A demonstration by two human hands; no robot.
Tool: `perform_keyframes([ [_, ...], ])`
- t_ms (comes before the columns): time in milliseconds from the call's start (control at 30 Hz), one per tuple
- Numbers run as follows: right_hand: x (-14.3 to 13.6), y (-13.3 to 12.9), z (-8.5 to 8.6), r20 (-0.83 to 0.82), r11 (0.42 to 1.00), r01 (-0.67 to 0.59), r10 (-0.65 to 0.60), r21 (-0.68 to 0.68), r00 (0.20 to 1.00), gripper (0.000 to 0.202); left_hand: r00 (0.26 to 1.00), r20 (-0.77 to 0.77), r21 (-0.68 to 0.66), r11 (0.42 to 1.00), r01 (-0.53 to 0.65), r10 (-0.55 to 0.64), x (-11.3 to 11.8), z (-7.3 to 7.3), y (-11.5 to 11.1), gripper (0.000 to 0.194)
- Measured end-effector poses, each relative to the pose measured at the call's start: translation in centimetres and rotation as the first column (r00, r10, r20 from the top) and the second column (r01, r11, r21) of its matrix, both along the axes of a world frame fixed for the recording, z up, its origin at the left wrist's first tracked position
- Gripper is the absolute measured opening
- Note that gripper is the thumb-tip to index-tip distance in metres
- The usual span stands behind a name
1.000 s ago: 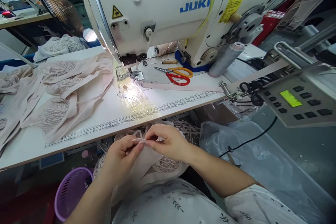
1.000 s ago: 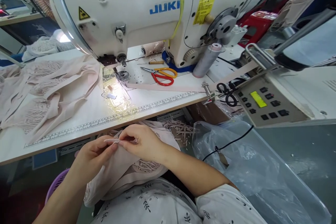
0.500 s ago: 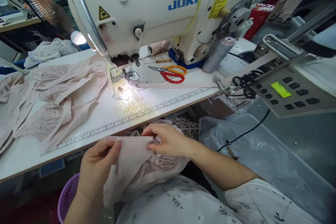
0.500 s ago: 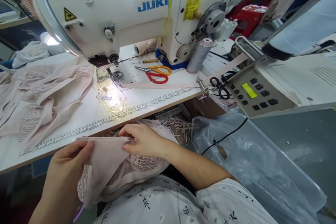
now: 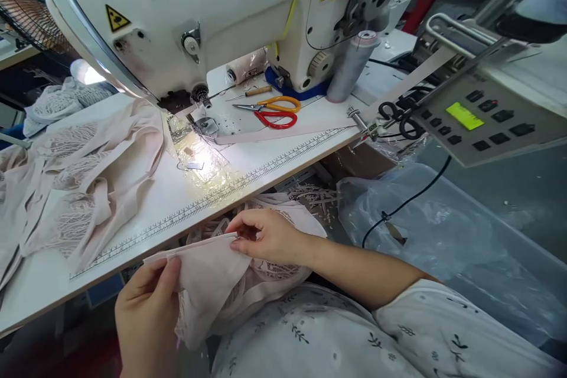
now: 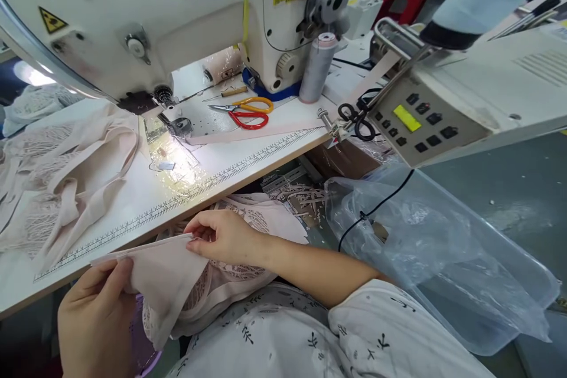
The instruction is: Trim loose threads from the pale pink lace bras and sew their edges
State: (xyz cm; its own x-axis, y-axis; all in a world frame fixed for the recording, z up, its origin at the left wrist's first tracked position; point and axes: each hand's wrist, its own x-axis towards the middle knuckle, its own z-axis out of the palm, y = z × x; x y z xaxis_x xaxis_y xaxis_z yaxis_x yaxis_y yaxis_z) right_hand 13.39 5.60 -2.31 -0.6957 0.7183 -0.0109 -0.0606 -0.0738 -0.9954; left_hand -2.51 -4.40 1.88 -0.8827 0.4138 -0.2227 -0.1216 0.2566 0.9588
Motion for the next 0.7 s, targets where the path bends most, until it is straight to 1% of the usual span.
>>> perform_keyframes([
  [67, -0.1, -0.1, 0.0, -0.018, 1.000, -0.005, 0.005, 0.002, 1.000, 0.015, 0.998, 0.059, 0.026, 1.000, 0.014, -0.015, 0.0, 0.0, 0.1, 0.035],
  [200, -0.3, -0.4, 0.2, -0.028, 1.000, -0.029, 0.029, -0.003, 0.999, 0.023, 0.961, 0.269, 0.076, 0.996, 0.053, -0.071, -0.4, -0.3, 0.0, 0.044],
  [300, -0.4, -0.6, 0.1, -0.038, 0.998, -0.054, 0.052, -0.040, 0.998, 0.022, 0.934, 0.353, 0.070, 0.997, 0.039, -0.062, -0.9, -0.8, -0.4, 0.047],
  [433, -0.7, -0.9, -0.3, -0.072, 0.992, -0.071, 0.063, -0.109, 0.995, 0.016, 0.926, 0.374, 0.069, 0.997, 0.029, -0.053, -1.2, -1.4, -0.9, 0.048],
  [500, -0.9, -1.0, -0.4, -0.081, 0.989, -0.072, 0.062, -0.126, 0.995, 0.013, 0.928, 0.366, 0.083, 0.996, 0.044, -0.072, -1.3, -1.6, -1.1, 0.047],
  [600, -1.0, -1.1, -0.2, -0.075, 0.991, -0.071, 0.063, -0.110, 0.995, 0.008, 0.932, 0.349, 0.107, 0.992, 0.065, -0.099, -1.3, -1.6, -1.2, 0.046],
  [700, -1.0, -1.2, 0.0, -0.052, 0.995, -0.057, 0.053, -0.084, 0.997, 0.005, 0.936, 0.339, 0.116, 0.992, 0.056, -0.093, -1.4, -1.5, -1.3, 0.047],
])
